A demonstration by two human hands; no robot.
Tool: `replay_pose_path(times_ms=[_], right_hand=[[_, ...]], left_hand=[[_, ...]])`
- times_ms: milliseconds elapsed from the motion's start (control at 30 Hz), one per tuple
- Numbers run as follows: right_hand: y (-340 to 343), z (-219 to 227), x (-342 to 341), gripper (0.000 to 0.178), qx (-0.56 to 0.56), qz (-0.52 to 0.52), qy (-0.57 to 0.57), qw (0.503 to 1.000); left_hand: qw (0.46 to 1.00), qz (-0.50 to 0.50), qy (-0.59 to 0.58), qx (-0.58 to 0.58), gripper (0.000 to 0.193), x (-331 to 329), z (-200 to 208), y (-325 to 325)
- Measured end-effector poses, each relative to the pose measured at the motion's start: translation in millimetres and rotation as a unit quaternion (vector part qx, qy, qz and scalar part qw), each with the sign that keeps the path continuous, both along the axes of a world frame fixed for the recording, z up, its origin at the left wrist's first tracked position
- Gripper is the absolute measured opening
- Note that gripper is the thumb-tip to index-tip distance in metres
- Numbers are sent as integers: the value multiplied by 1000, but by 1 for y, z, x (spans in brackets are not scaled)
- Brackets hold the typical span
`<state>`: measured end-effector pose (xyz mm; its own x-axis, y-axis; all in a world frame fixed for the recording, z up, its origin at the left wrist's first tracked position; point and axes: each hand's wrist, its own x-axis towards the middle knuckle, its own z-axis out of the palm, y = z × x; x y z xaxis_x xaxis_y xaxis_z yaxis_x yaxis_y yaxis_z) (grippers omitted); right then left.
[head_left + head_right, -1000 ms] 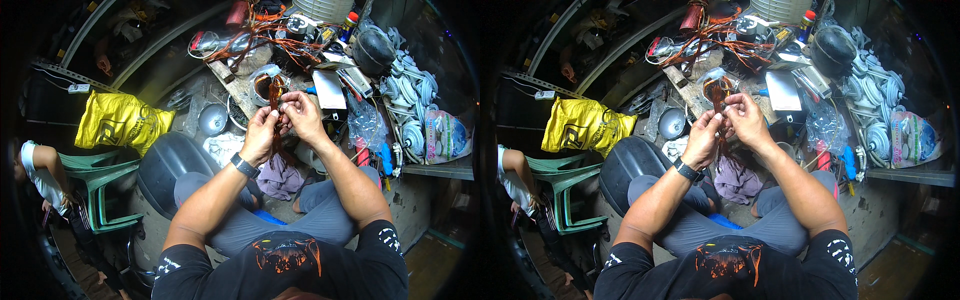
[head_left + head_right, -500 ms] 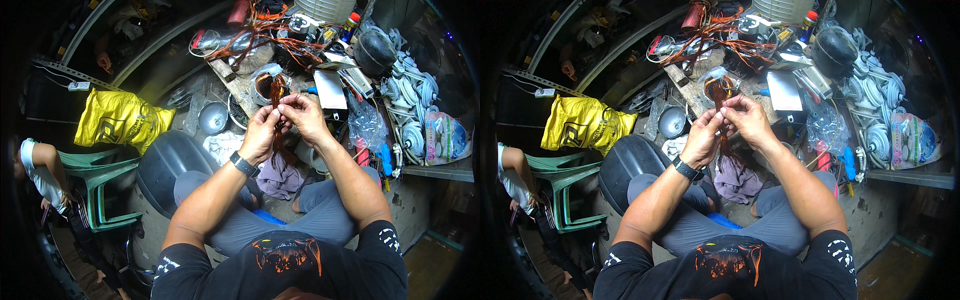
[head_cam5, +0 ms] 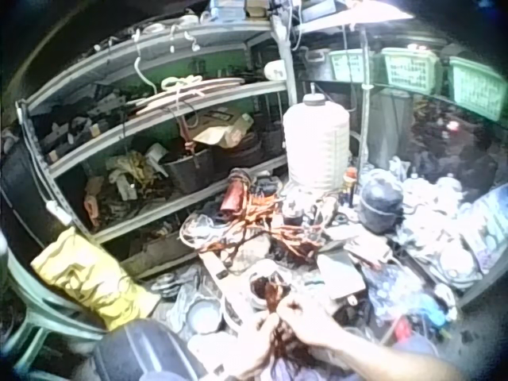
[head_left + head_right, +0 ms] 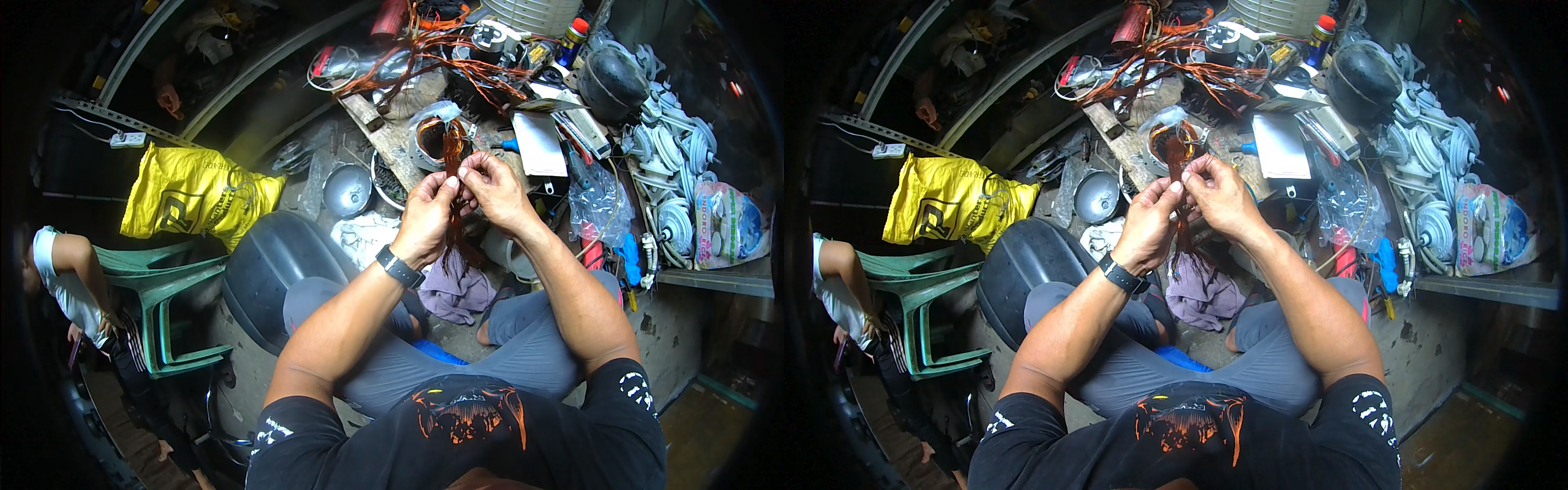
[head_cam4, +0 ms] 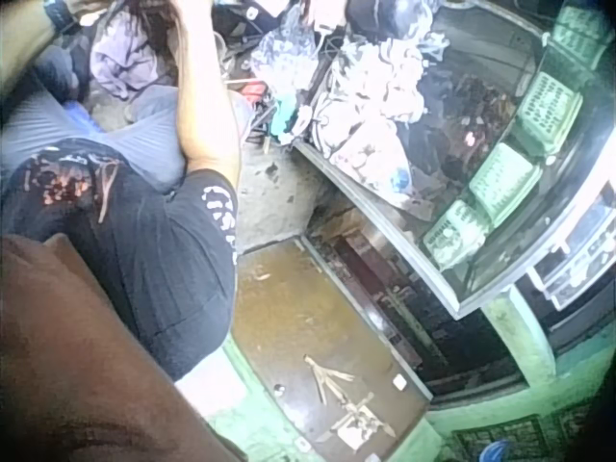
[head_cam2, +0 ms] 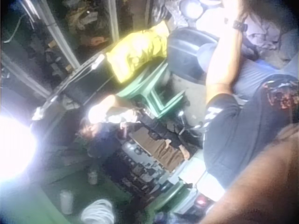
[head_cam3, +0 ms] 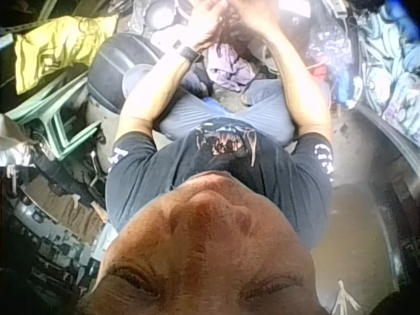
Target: The person handles a motor stator, organizing the copper coil windings and wires by hand before writing on a white notepad with a pen.
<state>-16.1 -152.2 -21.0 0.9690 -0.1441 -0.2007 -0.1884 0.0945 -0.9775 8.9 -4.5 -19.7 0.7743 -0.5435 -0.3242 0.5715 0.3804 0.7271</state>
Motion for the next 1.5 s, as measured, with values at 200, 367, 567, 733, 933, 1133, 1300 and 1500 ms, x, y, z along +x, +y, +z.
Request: replay_pose_path(times_ms=[200, 367, 567, 733, 933, 1133, 1300, 1500], right_hand=[[8, 5, -2, 16, 43, -51, -25, 997], [9, 9, -2, 14, 70, -19, -26, 997], [7, 5, 0, 19, 41, -4, -6, 999], [13, 7, 0, 15, 44, -43, -12, 998], [13, 9, 0, 14, 50, -32, -27, 998], [13, 6, 0, 14, 67, -39, -14, 997], [13, 2, 0, 14, 98, -67, -18, 993], [13, -3, 3, 13, 91, -81, -37, 992]], left_hand=[[1000, 11, 2, -12, 20, -3, 5, 0], [1000, 22, 1, -19, 21, -2, 7, 0], [1000, 24, -4, -9, 21, -3, 5, 0], [999, 18, -5, -27, 22, -1, 2, 1], [1000, 30, 1, -4, 23, -3, 4, -1], [1000, 28, 1, 2, 23, -4, 7, -2], [999, 25, 13, -22, 21, -4, 6, 0], [999, 22, 1, -30, 21, -3, 5, 0]])
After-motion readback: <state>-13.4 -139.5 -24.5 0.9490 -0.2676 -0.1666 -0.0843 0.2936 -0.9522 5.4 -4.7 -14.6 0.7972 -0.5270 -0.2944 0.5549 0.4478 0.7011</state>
